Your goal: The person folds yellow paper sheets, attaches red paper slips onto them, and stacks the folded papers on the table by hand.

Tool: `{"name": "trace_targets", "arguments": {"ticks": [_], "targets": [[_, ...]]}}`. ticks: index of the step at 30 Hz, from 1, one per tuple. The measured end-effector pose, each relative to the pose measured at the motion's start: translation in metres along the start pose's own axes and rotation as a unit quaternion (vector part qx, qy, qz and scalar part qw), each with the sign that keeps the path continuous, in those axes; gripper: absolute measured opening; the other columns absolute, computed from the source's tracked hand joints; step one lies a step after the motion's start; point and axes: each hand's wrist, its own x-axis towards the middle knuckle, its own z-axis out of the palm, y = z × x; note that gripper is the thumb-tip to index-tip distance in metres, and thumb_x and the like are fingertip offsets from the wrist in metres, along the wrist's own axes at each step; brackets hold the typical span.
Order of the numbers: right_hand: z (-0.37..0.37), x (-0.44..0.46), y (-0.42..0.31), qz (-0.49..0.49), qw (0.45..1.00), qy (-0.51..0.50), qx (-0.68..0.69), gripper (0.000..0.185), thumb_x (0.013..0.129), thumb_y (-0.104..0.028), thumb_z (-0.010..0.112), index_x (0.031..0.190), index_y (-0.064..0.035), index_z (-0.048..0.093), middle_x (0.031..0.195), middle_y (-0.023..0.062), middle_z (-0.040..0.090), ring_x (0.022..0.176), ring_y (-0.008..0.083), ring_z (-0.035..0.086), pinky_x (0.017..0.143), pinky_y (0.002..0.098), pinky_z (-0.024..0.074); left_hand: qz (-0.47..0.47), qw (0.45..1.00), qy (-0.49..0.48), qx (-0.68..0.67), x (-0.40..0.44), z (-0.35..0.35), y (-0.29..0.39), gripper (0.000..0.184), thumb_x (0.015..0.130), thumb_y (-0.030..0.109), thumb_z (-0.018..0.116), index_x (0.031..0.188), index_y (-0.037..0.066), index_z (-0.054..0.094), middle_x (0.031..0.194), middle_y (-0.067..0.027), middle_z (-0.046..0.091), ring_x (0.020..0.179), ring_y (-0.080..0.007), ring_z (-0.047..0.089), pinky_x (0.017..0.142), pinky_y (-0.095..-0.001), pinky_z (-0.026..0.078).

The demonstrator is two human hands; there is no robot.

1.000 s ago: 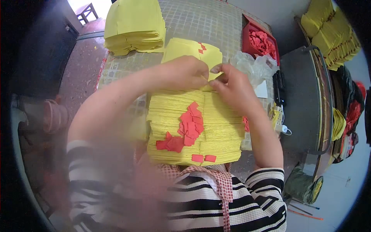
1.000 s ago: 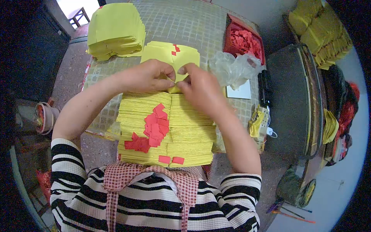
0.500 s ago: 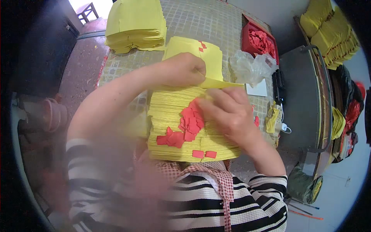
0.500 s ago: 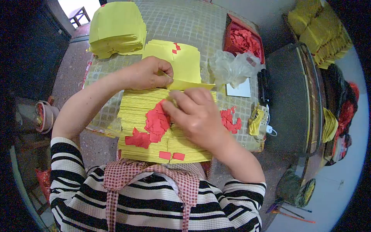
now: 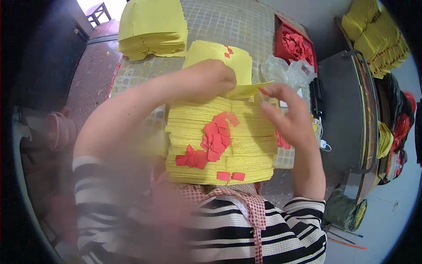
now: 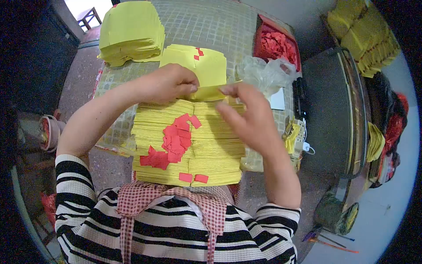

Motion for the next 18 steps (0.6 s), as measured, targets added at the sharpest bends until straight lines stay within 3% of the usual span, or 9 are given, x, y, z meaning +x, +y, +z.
{"name": "trace_targets", "arguments": {"ticks": [2,3,6,8,9,11,15,17,18], "targets": [[0.004,0.019,0.004,0.174,0.936,-0.096,0.29,0.03,0.077,-0.006,0.068,0.104,-0.0001,0.058,0.095,0.0062,0.062,0.087,0.0126,0.058,0.078,0.0283,0.0459,0.01,1.0,0.0,0.015,0.004,-0.002,0.002,0.024,0.089,0.019,0.056,0.099,-0.002,0.062,0.086,-0.0171,0.064,0.077,-0.0268,0.061,0.072,-0.0364,0.047],[0.006,0.027,0.008,0.174,0.936,-0.095,0.29,0.03,0.077,-0.006,0.068,0.104,-0.0001,0.058,0.095,0.0062,0.062,0.087,0.0126,0.058,0.078,0.0283,0.0459,0.02,0.999,0.002,0.029,0.006,-0.004,0.003,0.024,0.089,0.02,0.056,0.1,-0.001,0.061,0.088,-0.0183,0.063,0.08,-0.0289,0.06,0.074,-0.0374,0.046],[0.014,0.048,0.017,0.197,0.893,-0.233,0.33,0.029,0.078,-0.006,0.065,0.105,0.0004,0.057,0.087,0.0032,0.06,0.08,0.0086,0.056,0.072,0.0275,0.0465,0.031,0.996,-0.016,0.084,0.011,-0.005,0.004,0.024,0.09,0.02,0.056,0.101,-0.001,0.06,0.09,-0.0188,0.063,0.082,-0.0288,0.061,0.074,-0.0381,0.046],[0.02,0.057,0.018,0.145,0.936,-0.279,0.156,0.027,0.078,-0.007,0.06,0.103,0.001,0.056,0.082,0.0057,0.06,0.072,0.0115,0.057,0.067,0.0279,0.0464,0.008,0.995,-0.044,0.085,0.012,-0.009,0.009,0.025,0.089,0.02,0.057,0.102,-0.001,0.06,0.091,-0.0194,0.063,0.082,-0.0287,0.06,0.075,-0.0381,0.046],[0.023,0.058,0.016,0.144,0.936,-0.28,0.156,0.027,0.078,-0.007,0.06,0.103,0.001,0.056,0.082,0.0057,0.06,0.072,0.0115,0.057,0.067,0.0279,0.0464,-0.013,0.993,-0.074,0.086,0.012,-0.01,0.012,0.027,0.088,0.021,0.058,0.103,-0.001,0.06,0.093,-0.0201,0.062,0.083,-0.0285,0.06,0.075,-0.0381,0.046],[0.029,0.059,0.011,0.113,0.955,-0.273,0.01,0.028,0.077,-0.015,0.059,0.1,0.0018,0.055,0.089,0.0183,0.063,0.082,0.0308,0.063,0.074,0.0379,0.0489,-0.013,0.995,-0.071,0.065,0.01,-0.008,0.009,0.028,0.086,0.022,0.06,0.103,0.0,0.061,0.092,-0.0198,0.063,0.082,-0.0278,0.061,0.074,-0.0376,0.046],[0.034,0.051,-0.003,0.105,0.965,-0.232,-0.065,0.027,0.077,-0.009,0.055,0.101,0.0007,0.053,0.095,0.021,0.063,0.087,0.0364,0.062,0.076,0.0419,0.0488,-0.053,0.997,-0.041,0.041,0.012,-0.004,0.007,0.031,0.08,0.025,0.064,0.099,0.001,0.064,0.087,-0.0163,0.065,0.073,-0.0238,0.061,0.069,-0.035,0.048],[0.035,0.044,-0.001,0.106,0.993,-0.053,-0.017,0.031,0.076,-0.008,0.058,0.106,0.0006,0.052,0.095,0.0199,0.064,0.086,0.0328,0.064,0.075,0.04,0.0498,-0.06,0.996,-0.05,0.033,0.007,-0.008,0.013,0.029,0.08,0.024,0.065,0.096,0.0,0.064,0.083,-0.0134,0.065,0.069,-0.021,0.06,0.066,-0.0333,0.047],[0.033,0.044,0.0,0.105,0.993,-0.055,-0.018,0.031,0.076,-0.008,0.058,0.106,0.0006,0.052,0.095,0.0199,0.064,0.086,0.0328,0.064,0.075,0.04,0.0498,-0.066,0.996,-0.062,0.026,0.004,-0.009,0.016,0.027,0.079,0.023,0.066,0.093,0.0,0.065,0.079,-0.0105,0.065,0.066,-0.0181,0.059,0.063,-0.0315,0.047]]}}
